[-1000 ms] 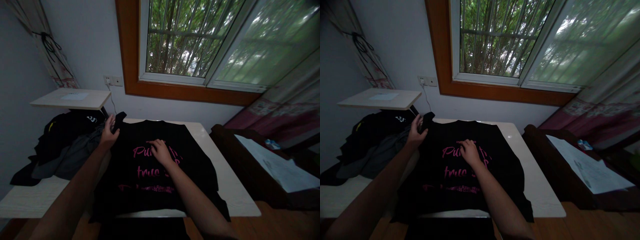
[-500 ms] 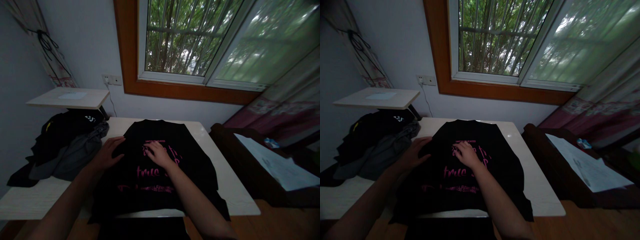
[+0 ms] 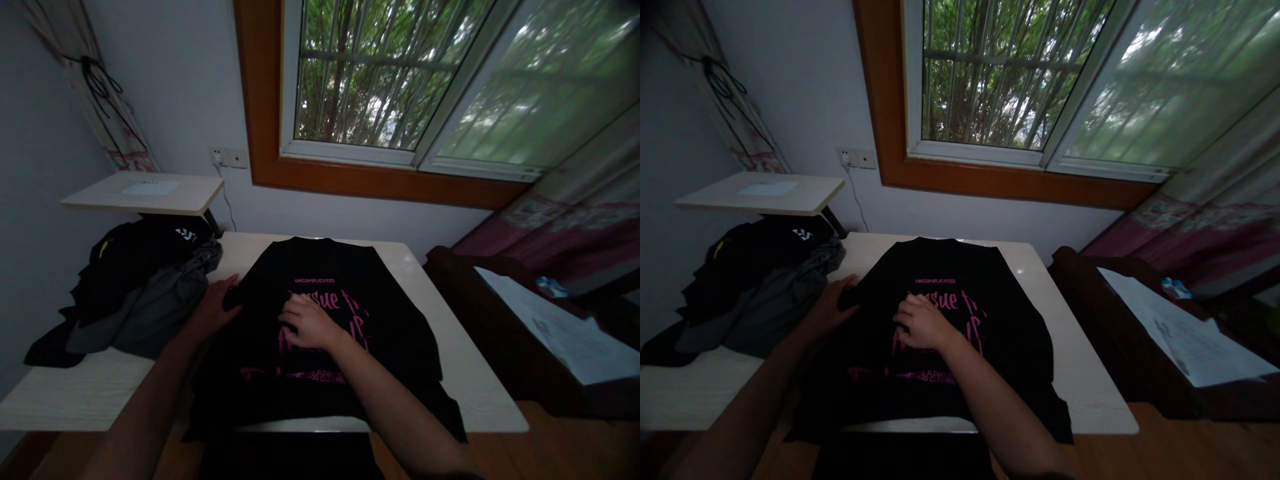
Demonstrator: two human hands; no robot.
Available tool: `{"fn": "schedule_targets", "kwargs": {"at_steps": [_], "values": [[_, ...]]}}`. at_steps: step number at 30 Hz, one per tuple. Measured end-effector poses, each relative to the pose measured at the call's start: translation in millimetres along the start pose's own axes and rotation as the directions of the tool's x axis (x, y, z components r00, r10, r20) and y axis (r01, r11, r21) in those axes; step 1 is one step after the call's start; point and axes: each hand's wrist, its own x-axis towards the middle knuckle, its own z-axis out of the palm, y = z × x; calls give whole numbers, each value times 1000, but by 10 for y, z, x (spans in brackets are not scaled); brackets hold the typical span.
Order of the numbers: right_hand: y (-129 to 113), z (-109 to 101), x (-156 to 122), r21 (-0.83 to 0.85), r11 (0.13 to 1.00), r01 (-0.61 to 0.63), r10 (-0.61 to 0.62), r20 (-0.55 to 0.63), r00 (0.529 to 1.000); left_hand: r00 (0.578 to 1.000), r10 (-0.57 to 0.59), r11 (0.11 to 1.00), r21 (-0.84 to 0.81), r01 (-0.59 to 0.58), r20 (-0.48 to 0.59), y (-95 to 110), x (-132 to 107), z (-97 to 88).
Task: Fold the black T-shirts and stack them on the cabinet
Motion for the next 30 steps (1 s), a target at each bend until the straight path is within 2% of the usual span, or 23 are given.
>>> {"fn": "schedule_targets", "kwargs": {"at_steps": [3, 6, 8, 11, 13, 14, 15, 20, 23, 27, 30], "values": [[5, 10, -18, -40, 999, 2, -5, -60, 998, 1000, 14, 999, -47, -13, 18, 17, -11, -30], [77, -4, -76, -27, 995, -92, 84, -209, 974, 999, 20, 998, -61, -18, 27, 59, -24, -55], [138, -25, -123, 1, 982, -189, 179, -320, 930, 999, 20, 998, -67, -17, 40, 93, -34, -67], [217, -58, -172, 66, 942, -329, 320, -472, 822, 997, 41, 998, -48, -39, 58, 120, -50, -69], [263, -74, -180, 108, 922, -371, 369, -535, 760, 996, 76, 997, 4, -76, 50, 108, -60, -56], [284, -79, -179, 125, 920, -371, 377, -546, 748, 994, 98, 994, 38, -100, 40, 96, -63, -48], [305, -81, -176, 140, 923, -359, 375, -542, 752, 992, 123, 990, 71, -125, 31, 81, -65, -39], [356, -59, -166, 252, 933, -258, 346, -426, 836, 973, 229, 966, 125, -224, -28, 89, -70, -46], [344, -50, -160, 336, 915, -224, 361, -429, 828, 960, 276, 956, 110, -270, -39, 187, -79, -89], [338, -59, -123, 357, 900, -249, 396, -433, 810, 927, 364, 921, 108, -373, 94, 317, -101, -119], [352, -40, -84, 299, 892, -340, 435, -355, 827, 896, 410, 891, 134, -434, 171, 370, -115, -110]]}}
